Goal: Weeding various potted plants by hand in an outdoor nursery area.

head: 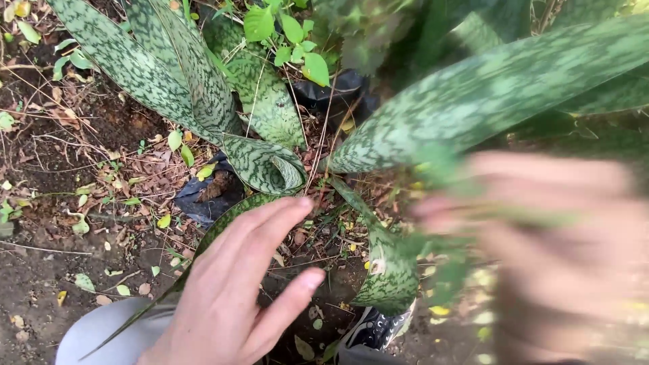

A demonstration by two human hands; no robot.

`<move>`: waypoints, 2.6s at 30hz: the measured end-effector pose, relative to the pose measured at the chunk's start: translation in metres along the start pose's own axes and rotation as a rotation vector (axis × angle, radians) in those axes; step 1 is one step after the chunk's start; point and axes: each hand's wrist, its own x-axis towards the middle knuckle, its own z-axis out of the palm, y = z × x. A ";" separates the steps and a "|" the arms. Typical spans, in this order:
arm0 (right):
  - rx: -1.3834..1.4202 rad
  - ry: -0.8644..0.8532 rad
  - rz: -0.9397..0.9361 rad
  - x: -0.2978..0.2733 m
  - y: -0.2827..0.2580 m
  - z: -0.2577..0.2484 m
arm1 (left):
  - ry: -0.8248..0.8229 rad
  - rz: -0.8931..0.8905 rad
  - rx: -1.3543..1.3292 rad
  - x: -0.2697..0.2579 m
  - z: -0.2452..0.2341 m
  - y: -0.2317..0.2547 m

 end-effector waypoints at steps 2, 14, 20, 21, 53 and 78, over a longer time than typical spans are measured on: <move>0.045 0.014 0.004 0.017 -0.009 0.031 | 0.023 0.077 0.005 0.003 0.010 -0.005; 0.017 -0.257 -0.088 0.075 0.011 0.073 | 0.424 0.034 -0.176 -0.003 0.003 -0.020; -0.071 -0.092 -0.270 0.081 0.029 0.081 | 0.271 -0.104 -0.217 0.003 -0.001 -0.005; -0.083 0.016 -0.301 0.083 0.029 0.074 | 0.273 -0.107 -0.225 0.003 -0.001 -0.007; -0.522 -0.327 0.476 -0.005 0.047 -0.028 | 0.234 -0.080 -0.019 -0.009 -0.013 0.016; -0.200 -0.284 1.074 -0.066 0.303 0.167 | 0.022 -0.233 0.302 -0.015 0.022 0.024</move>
